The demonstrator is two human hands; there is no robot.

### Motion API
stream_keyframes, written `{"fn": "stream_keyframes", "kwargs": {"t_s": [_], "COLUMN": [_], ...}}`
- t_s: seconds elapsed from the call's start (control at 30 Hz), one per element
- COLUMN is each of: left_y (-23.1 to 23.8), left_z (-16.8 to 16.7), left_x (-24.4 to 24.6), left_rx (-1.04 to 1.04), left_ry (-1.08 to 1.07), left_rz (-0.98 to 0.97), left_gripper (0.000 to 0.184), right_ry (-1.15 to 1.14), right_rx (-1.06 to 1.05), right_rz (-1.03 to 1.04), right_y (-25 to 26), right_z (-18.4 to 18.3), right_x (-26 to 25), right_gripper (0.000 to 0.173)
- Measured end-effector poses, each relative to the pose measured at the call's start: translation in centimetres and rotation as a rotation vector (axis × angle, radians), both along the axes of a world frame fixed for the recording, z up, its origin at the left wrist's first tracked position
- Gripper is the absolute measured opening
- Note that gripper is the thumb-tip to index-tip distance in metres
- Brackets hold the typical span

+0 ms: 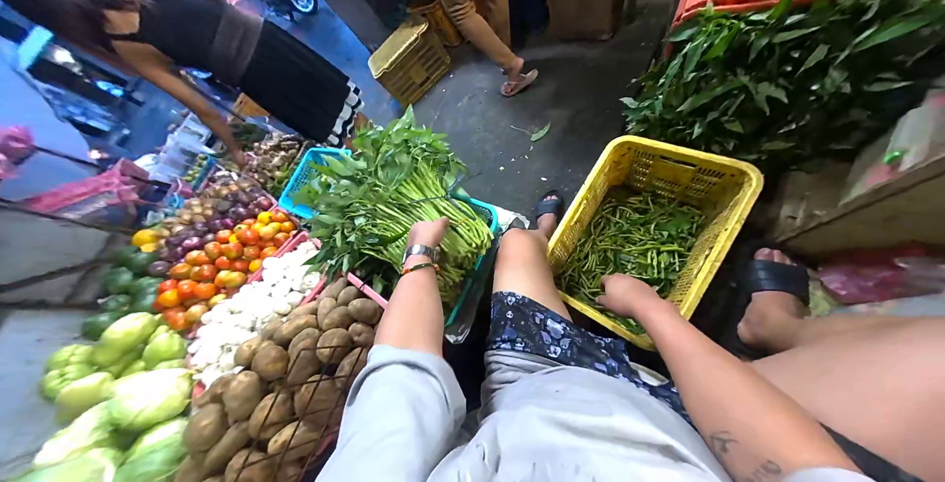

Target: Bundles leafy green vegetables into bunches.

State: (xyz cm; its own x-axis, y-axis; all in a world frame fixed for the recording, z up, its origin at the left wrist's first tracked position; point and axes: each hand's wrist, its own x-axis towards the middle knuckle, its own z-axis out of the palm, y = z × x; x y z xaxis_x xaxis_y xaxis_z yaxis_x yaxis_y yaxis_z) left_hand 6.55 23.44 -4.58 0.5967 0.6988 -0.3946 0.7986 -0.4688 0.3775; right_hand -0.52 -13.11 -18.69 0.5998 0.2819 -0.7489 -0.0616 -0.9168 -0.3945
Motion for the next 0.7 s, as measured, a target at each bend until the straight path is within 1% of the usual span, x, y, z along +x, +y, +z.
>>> {"fn": "stream_keyframes", "kwargs": {"t_s": [0.07,0.1,0.23,0.3,0.37,0.43,0.47,0.57,0.63,0.7], "left_y": [0.6,1.0,3.2,4.4,5.1,4.9,4.4,1.7,-0.2,-2.1], "left_z": [0.1,0.4,3.7,5.2,7.0,8.8,9.7,12.1,13.2,13.8], "left_x": [-0.5,-0.6,-2.8,-3.5,-4.0,-5.0,-5.7,-7.5,-8.9,-10.0], "left_rx": [-0.052,-0.089,-0.272,-0.375,-0.448,-0.521,-0.555,-0.633,-0.716,-0.859], "left_ry": [-0.085,-0.151,-0.342,-0.466,-0.581,-0.677,-0.731,-0.884,-0.963,-1.025], "left_rz": [0.036,0.066,0.184,0.225,0.244,0.239,0.231,0.179,0.067,-0.119], "left_gripper": [0.075,0.074,0.063,0.051,0.043,0.039,0.036,0.014,0.013,0.017], "right_ry": [0.012,0.018,0.030,0.030,0.026,0.024,0.020,-0.002,-0.017,-0.052], "right_rx": [-0.003,-0.006,-0.008,-0.008,-0.007,-0.002,0.008,0.070,0.129,0.199], "right_rz": [-0.010,-0.008,0.014,0.015,0.002,-0.002,-0.001,0.002,-0.022,-0.082], "right_y": [-0.2,-0.3,-0.2,-0.2,-0.5,-0.4,-0.2,0.2,0.0,-0.6], "right_z": [-0.1,-0.2,-0.6,-0.8,-0.9,-0.6,-0.3,1.1,2.5,4.4], "right_x": [0.0,0.0,0.1,0.2,0.4,0.4,0.5,1.0,1.6,2.5], "right_gripper": [0.051,0.051,0.053,0.053,0.052,0.052,0.051,0.051,0.050,0.050]}}
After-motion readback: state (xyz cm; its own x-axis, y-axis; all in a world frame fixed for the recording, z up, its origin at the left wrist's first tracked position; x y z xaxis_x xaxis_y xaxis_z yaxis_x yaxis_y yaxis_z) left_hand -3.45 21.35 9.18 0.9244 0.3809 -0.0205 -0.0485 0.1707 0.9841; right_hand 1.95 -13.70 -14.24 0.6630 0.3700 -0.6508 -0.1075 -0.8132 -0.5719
